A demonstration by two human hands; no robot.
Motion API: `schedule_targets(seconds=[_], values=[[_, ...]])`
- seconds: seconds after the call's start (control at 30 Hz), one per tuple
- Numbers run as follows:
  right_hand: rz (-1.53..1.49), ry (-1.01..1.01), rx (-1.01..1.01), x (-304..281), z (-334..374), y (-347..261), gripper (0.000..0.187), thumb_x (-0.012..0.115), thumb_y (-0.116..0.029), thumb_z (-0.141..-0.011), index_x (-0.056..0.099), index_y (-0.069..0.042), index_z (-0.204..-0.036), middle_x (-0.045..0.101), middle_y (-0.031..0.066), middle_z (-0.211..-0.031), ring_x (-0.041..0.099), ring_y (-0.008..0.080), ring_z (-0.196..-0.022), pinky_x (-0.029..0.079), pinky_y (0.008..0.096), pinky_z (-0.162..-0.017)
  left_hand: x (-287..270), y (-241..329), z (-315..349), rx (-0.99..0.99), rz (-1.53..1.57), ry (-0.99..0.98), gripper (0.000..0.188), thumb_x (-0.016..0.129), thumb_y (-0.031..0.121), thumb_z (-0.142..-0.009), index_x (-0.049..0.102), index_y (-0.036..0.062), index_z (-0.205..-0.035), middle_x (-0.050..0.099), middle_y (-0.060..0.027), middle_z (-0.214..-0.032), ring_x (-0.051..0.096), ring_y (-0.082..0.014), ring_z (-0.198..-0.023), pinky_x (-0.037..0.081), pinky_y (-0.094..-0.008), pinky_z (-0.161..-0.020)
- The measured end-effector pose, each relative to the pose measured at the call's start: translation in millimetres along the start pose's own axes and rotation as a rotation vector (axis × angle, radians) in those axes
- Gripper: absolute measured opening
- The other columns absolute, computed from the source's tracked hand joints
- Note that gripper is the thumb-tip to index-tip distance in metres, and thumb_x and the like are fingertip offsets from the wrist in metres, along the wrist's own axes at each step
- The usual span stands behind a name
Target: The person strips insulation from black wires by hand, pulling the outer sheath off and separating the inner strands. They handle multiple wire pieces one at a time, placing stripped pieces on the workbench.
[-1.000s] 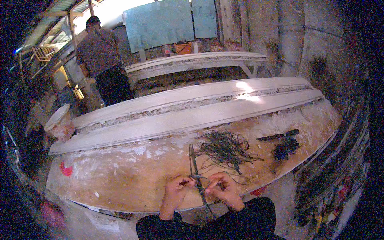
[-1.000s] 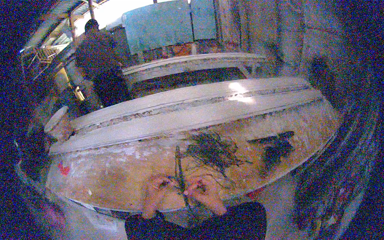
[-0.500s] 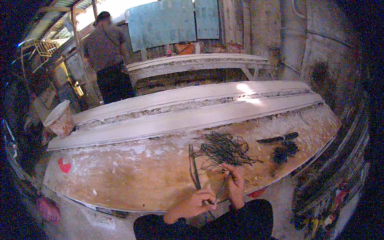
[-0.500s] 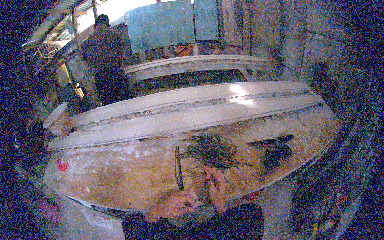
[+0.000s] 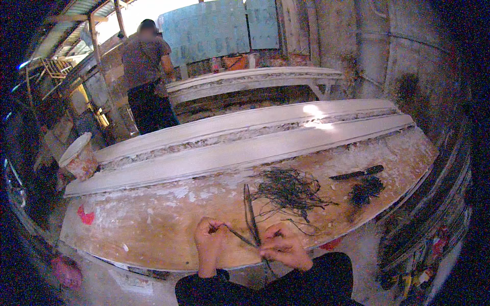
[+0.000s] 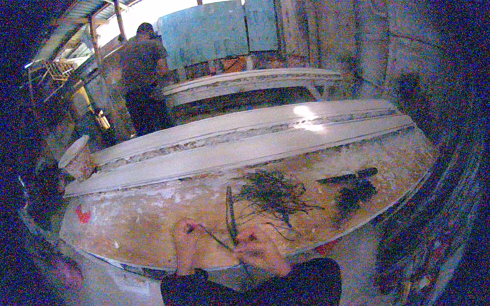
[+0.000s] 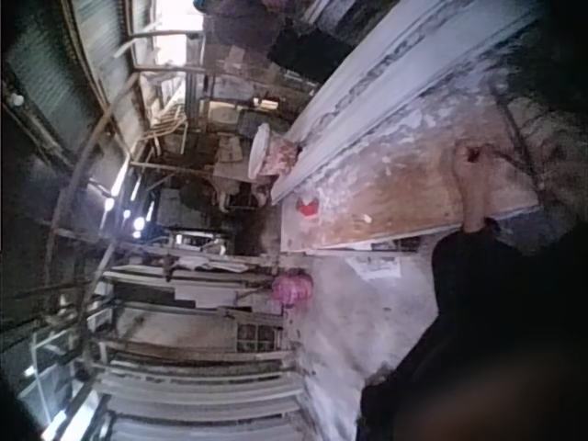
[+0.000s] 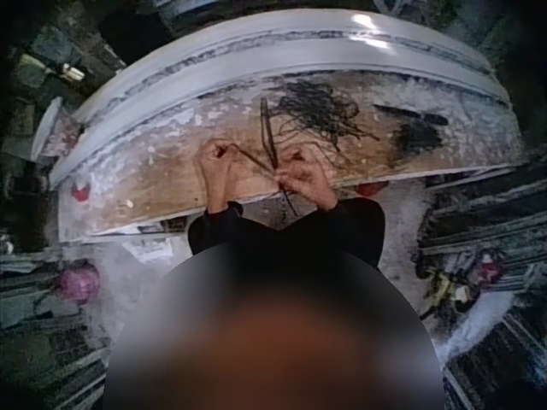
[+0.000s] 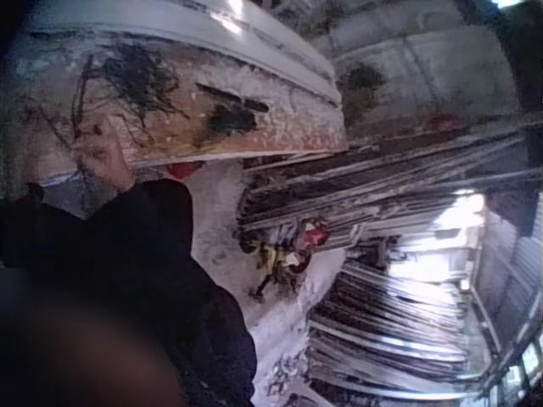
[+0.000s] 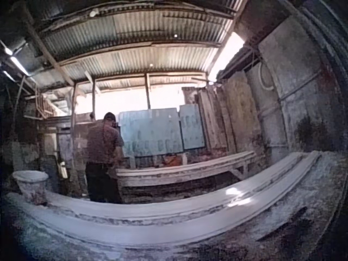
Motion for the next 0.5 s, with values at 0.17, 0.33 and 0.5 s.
schedule_targets(seconds=[0.17,0.33,0.5], values=[[-0.110,-0.300,-0.072,33.0,-0.1,-16.9,0.018,0.064,-0.009,-0.071,0.064,-0.009,-0.089,0.052,0.0080,-0.101,0.048,0.0217,-0.096,0.040,0.0323,-0.081,-1.1,-8.6,-0.2,-0.020,-0.027,-0.009,0.009,0.059,-0.004,-0.069,0.054,0.0029,-0.071,0.058,-0.0037,-0.067,0.053,-0.0083,-0.062,0.042,-0.0209,-0.056],[-0.120,-0.328,-0.114,40.6,-2.6,-22.7,0.018,0.062,-0.009,-0.073,0.062,-0.009,-0.091,0.053,0.0070,-0.103,0.049,0.0224,-0.095,0.039,0.0340,-0.081,5.7,-1.2,3.5,0.087,-0.006,-0.058,0.006,0.058,-0.005,-0.069,0.058,0.0012,-0.072,0.060,-0.0047,-0.068,0.054,-0.0105,-0.061,0.043,-0.0225,-0.055],[-0.094,-0.354,-0.149,37.8,-2.4,-22.8,0.014,0.064,-0.010,-0.070,0.063,-0.010,-0.085,0.057,0.0045,-0.090,0.052,0.0204,-0.089,0.041,0.0323,-0.077,14.9,10.3,11.0,0.149,-0.195,-0.128,0.010,0.058,-0.007,-0.067,0.061,0.0003,-0.074,0.060,-0.0055,-0.069,0.055,-0.0131,-0.060,0.044,-0.0235,-0.055]])
Point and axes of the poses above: each hand's wrist, its own z-axis away from the middle knuckle, its own x-axis out of the palm, y = z × x, the point moved 4 cm from there along -z, towards the middle knuckle
